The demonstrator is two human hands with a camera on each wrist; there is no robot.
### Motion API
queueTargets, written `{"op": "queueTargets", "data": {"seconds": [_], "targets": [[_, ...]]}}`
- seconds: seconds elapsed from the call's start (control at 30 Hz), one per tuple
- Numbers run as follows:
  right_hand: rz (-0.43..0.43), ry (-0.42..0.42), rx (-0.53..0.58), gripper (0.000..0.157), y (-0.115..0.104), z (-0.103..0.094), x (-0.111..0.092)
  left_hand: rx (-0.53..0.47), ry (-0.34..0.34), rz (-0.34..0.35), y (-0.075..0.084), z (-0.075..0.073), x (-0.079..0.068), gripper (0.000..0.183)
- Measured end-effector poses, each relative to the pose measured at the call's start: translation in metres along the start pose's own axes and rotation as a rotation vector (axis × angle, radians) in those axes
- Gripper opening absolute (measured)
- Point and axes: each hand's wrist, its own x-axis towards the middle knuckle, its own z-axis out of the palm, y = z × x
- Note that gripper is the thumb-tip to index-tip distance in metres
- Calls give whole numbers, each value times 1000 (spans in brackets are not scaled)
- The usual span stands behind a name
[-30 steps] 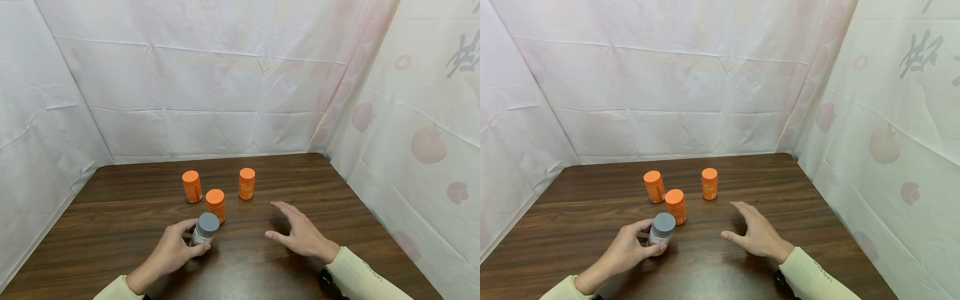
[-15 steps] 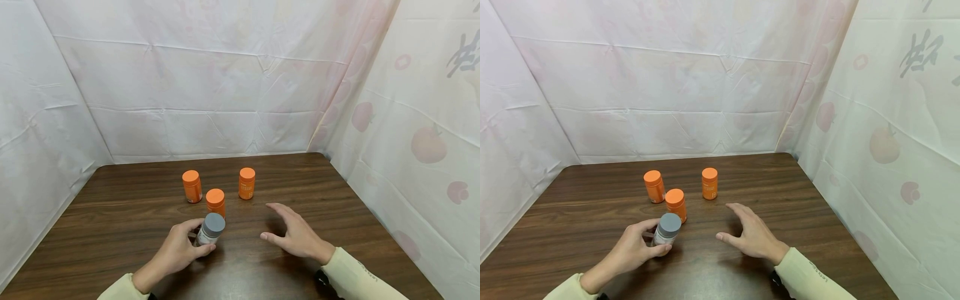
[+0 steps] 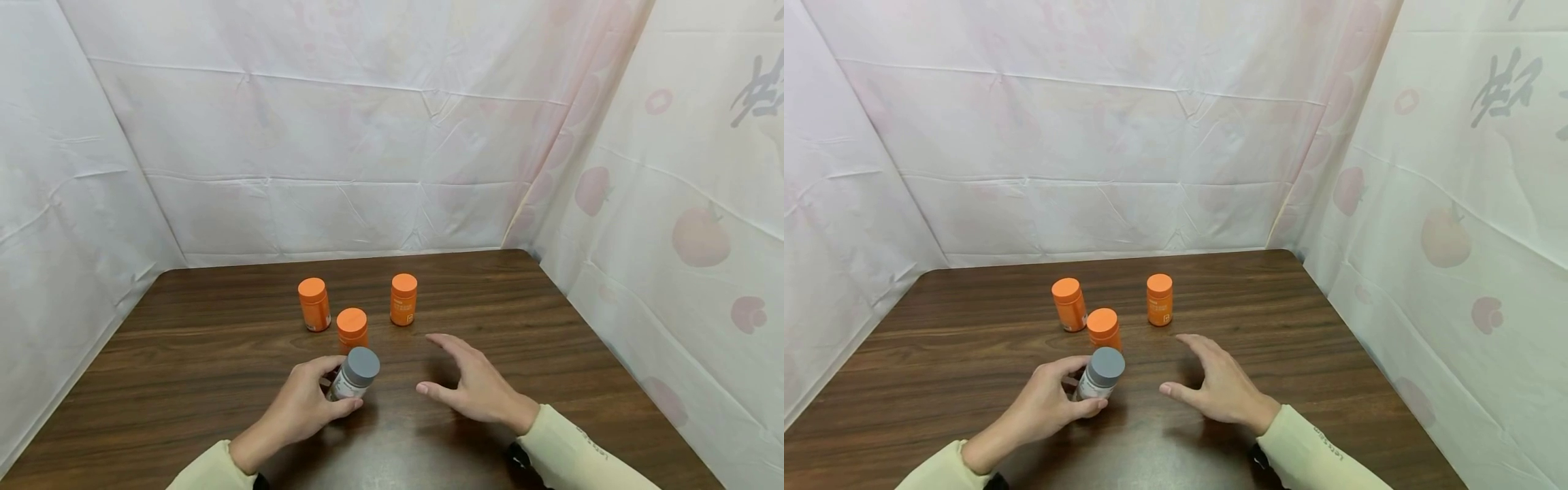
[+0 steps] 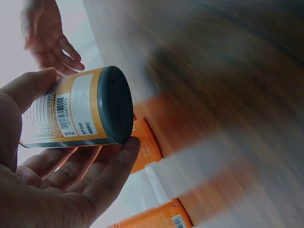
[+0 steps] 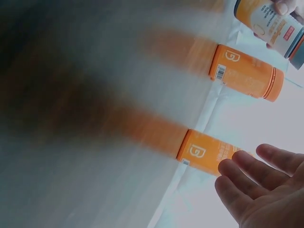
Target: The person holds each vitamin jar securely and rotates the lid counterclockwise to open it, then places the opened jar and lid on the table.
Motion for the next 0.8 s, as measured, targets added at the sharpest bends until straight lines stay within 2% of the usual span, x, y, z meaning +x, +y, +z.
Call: {"op": "queueTargets", "data": {"seconds": [0.2, 0.4, 0.63, 0.8], "targets": [[-21, -16, 50, 81, -7, 2, 2, 5, -27, 0, 2, 3, 2, 54], [-56, 1, 54, 79, -12, 4, 3, 2, -45, 0, 5, 6, 2, 51], [-62, -3, 91, 75, -16, 6, 5, 28, -30, 35, 8, 11, 3, 52], [-80, 6, 107, 73, -20, 9, 5, 27, -50, 52, 10, 13, 3, 48]]}}
